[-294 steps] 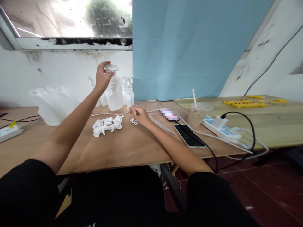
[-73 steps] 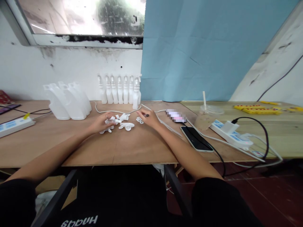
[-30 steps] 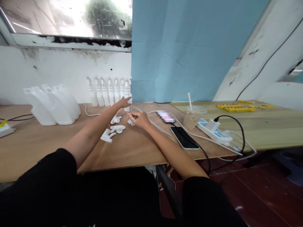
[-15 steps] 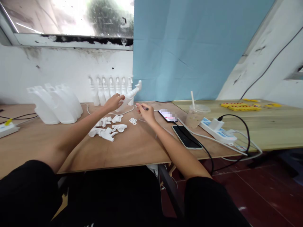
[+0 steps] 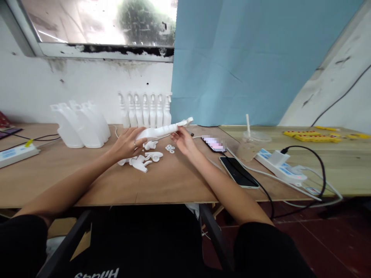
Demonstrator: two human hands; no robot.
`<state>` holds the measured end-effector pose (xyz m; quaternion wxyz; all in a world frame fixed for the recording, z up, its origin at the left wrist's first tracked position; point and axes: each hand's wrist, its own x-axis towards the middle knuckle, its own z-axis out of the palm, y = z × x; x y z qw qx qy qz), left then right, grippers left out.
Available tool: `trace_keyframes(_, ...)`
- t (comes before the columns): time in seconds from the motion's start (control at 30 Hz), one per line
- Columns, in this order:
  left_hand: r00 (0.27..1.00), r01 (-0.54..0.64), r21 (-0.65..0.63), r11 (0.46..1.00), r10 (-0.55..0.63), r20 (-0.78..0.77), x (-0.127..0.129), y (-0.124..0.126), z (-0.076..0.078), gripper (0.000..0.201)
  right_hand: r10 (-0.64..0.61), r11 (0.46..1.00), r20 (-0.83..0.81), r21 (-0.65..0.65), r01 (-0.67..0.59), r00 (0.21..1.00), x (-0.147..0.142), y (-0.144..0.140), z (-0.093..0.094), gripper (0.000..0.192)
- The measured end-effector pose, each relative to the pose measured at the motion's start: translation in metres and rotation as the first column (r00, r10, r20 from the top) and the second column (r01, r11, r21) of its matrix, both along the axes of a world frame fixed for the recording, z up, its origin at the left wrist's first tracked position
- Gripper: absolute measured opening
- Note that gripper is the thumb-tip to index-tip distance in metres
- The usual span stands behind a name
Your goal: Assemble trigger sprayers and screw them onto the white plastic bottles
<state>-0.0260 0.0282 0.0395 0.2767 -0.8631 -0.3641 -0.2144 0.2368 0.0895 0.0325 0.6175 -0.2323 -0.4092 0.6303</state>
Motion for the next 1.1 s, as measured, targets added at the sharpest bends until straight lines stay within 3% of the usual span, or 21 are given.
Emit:
trace_keyframes(0.1,0.996,-0.04,-0.053,0.998,0.044,0.081,-0.004,0.002,-0.005,0.029,-0.052,0.995,-0.05,-0.092,0.047,0.997,-0.006,-0.004,-0.002,0.028)
trace_keyframes(0.33,0.973,-0.181,-0.063,0.981,0.188,0.132,0.003,-0.006,-0.007,0.054,-0.128,0.944,-0.151,-0.322,0.074,0.98,-0.007,-0.003,-0.004,0.027)
trace_keyframes(0.53,0.971,-0.157,-0.082,0.984,0.169,0.167,0.004,-0.006,-0.006,0.061,-0.107,0.966,-0.092,-0.245,0.082,0.99,-0.003,0.002,-0.005,0.029)
trace_keyframes(0.67,0.948,-0.124,-0.179,0.976,0.17,0.269,0.007,-0.004,-0.008,0.074,-0.092,0.996,-0.066,-0.026,0.091,0.994,0.001,0.004,-0.002,0.026)
trace_keyframes(0.77,0.92,-0.033,-0.276,0.961,0.137,0.366,0.007,-0.005,-0.003,0.078,-0.077,0.994,-0.006,0.073,0.078,0.997,0.005,0.001,0.004,0.022)
trace_keyframes(0.83,0.886,0.081,-0.441,0.894,0.139,0.443,0.006,-0.007,0.005,0.074,-0.072,0.994,0.015,0.08,0.071,0.997,0.007,-0.002,0.01,0.021)
trace_keyframes(0.93,0.829,0.297,-0.702,0.647,0.19,0.526,0.007,-0.017,0.021,0.069,-0.051,0.992,0.01,0.117,0.049,0.999,0.01,-0.012,0.019,0.021)
trace_keyframes(0.97,0.831,0.338,-0.744,0.576,0.189,0.524,0.009,-0.022,0.026,0.071,-0.039,0.988,0.013,0.147,0.037,0.999,0.01,-0.016,0.023,0.022)
trace_keyframes(1.1,0.874,0.418,-0.821,0.388,0.074,0.48,0.013,-0.049,0.036,0.07,-0.018,0.952,-0.036,0.304,0.028,0.999,0.013,-0.034,0.04,0.022)
